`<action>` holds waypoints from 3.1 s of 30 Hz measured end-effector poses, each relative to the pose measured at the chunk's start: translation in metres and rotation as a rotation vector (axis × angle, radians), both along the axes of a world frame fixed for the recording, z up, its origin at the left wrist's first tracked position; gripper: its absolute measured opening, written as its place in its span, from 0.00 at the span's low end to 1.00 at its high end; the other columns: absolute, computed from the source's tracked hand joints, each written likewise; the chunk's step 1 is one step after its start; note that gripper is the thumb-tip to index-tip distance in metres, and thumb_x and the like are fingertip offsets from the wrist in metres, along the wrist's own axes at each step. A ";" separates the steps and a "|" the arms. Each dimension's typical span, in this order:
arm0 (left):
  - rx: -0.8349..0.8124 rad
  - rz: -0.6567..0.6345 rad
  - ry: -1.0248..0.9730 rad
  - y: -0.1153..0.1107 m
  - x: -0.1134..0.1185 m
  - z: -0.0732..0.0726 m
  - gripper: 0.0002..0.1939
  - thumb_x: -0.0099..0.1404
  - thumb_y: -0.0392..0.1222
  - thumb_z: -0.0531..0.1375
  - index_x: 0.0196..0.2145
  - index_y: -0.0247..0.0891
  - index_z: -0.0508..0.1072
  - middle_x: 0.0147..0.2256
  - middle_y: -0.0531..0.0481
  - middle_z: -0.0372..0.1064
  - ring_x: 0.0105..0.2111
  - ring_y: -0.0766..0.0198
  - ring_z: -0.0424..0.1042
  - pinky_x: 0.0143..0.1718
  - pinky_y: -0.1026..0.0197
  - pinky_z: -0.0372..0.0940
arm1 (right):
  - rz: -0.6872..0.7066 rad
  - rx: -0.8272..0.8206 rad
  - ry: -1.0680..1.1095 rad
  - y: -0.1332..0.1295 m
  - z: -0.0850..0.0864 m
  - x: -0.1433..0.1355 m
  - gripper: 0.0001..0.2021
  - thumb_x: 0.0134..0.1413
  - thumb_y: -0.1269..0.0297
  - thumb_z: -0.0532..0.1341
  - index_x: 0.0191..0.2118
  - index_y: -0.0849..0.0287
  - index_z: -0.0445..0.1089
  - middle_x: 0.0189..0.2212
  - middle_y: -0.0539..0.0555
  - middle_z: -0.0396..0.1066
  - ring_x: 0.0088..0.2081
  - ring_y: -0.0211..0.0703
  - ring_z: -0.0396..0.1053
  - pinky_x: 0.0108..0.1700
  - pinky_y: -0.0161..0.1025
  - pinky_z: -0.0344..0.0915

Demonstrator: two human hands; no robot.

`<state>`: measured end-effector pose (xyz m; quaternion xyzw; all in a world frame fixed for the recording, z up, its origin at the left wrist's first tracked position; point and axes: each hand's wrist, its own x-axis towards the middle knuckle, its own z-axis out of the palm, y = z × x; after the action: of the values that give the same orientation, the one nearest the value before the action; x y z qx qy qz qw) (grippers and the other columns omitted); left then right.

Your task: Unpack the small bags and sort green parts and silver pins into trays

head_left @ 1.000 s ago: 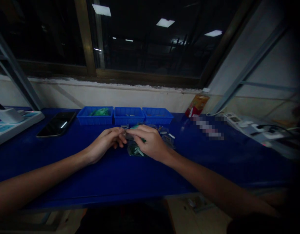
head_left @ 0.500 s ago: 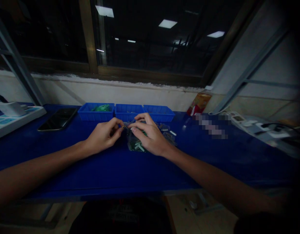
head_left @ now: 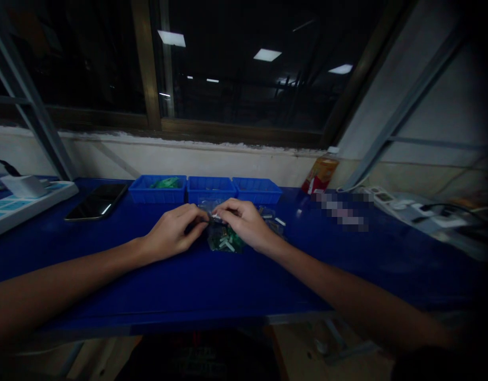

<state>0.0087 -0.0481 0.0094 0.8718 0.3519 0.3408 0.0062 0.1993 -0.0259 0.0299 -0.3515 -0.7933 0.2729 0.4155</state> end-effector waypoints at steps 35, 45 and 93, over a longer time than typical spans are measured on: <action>-0.279 -0.056 -0.456 0.006 0.006 0.000 0.03 0.59 0.34 0.54 0.28 0.36 0.68 0.33 0.50 0.60 0.37 0.64 0.63 0.41 0.59 0.60 | 0.011 0.089 -0.082 0.002 -0.006 -0.003 0.08 0.51 0.68 0.58 0.26 0.61 0.72 0.30 0.53 0.68 0.36 0.37 0.65 0.37 0.37 0.62; -0.630 -0.003 -0.576 0.011 0.004 -0.001 0.15 0.61 0.50 0.53 0.35 0.36 0.72 0.37 0.48 0.64 0.35 0.62 0.63 0.29 0.63 0.59 | -0.024 0.151 -0.037 0.004 -0.010 0.000 0.10 0.51 0.66 0.57 0.36 0.58 0.74 0.29 0.51 0.73 0.28 0.35 0.68 0.32 0.35 0.63; -0.784 -0.108 -0.767 0.016 0.004 -0.005 0.11 0.58 0.46 0.58 0.30 0.35 0.65 0.21 0.56 0.59 0.21 0.71 0.58 0.23 0.66 0.52 | 0.126 0.363 -0.207 -0.009 -0.002 0.002 0.19 0.51 0.77 0.50 0.44 0.55 0.70 0.40 0.53 0.71 0.41 0.38 0.68 0.45 0.38 0.63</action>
<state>0.0129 -0.0318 0.0045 0.6343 0.3797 0.4767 0.4756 0.2017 -0.0348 0.0282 -0.2469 -0.8883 0.1135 0.3703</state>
